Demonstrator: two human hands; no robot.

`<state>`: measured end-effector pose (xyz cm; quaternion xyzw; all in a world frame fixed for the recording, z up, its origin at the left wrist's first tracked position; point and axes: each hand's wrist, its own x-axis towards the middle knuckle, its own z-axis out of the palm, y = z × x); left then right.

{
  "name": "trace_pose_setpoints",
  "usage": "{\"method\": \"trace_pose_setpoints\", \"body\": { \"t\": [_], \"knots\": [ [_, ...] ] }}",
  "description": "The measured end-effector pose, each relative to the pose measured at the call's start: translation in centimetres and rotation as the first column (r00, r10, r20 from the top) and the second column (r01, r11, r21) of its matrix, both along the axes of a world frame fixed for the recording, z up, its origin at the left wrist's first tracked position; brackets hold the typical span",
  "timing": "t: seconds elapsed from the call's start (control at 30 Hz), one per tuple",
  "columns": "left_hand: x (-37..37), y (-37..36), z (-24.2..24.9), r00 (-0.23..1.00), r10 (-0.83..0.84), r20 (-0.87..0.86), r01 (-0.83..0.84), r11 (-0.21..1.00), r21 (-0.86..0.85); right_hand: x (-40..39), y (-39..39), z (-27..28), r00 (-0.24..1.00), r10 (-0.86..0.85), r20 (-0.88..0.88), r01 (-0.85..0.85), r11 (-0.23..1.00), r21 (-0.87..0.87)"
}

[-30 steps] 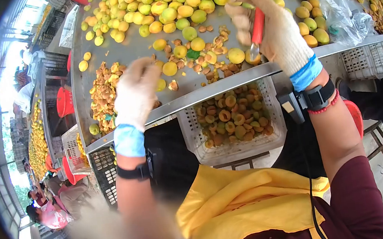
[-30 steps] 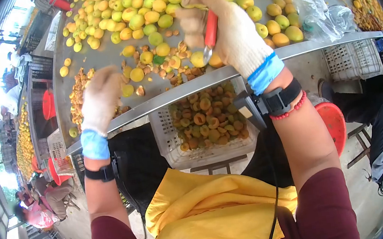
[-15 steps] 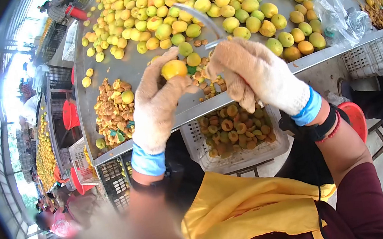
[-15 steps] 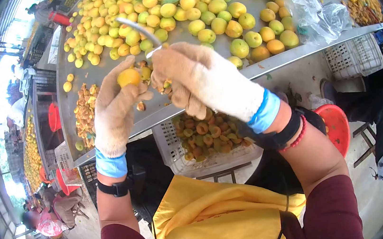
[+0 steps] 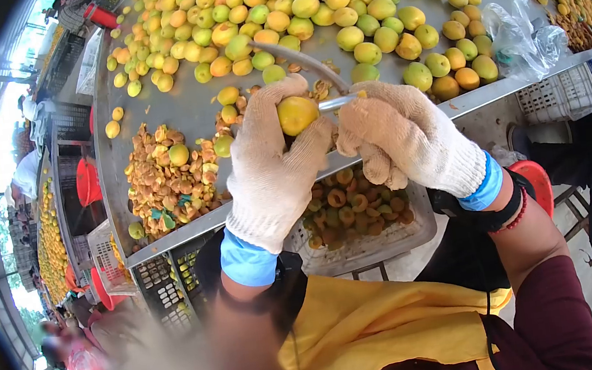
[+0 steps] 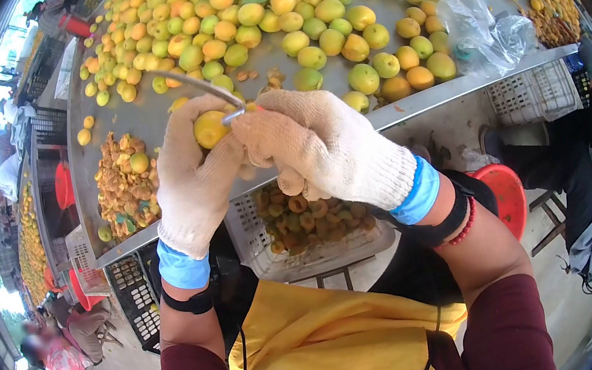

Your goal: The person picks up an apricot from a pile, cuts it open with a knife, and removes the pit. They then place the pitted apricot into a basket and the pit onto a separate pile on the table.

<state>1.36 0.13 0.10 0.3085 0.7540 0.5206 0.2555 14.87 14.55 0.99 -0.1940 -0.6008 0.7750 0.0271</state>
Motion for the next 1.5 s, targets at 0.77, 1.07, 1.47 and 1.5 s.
{"method": "trace_pose_setpoints", "body": {
  "t": [0.77,1.07,1.47,1.5],
  "knots": [
    [-1.7,-3.0,2.2,0.938,-0.045,0.343,0.018,0.996,0.082,-0.7,-2.3,-1.4,0.985,0.172,0.011,-0.161,0.895,0.417],
    [-0.9,-2.6,2.7,0.893,-0.051,0.447,-0.042,0.980,0.194,-0.4,-3.4,-1.1,0.994,0.111,0.013,-0.112,0.977,0.184],
    [-2.3,-3.3,1.6,0.847,-0.253,0.468,0.083,0.932,0.354,-0.2,-2.1,-0.6,0.986,0.131,0.101,-0.127,0.991,-0.053],
    [-2.4,-3.3,1.6,0.845,-0.268,0.463,0.085,0.922,0.379,-0.1,-1.9,-0.5,0.987,0.130,0.099,-0.126,0.991,-0.051]
  ]
}}
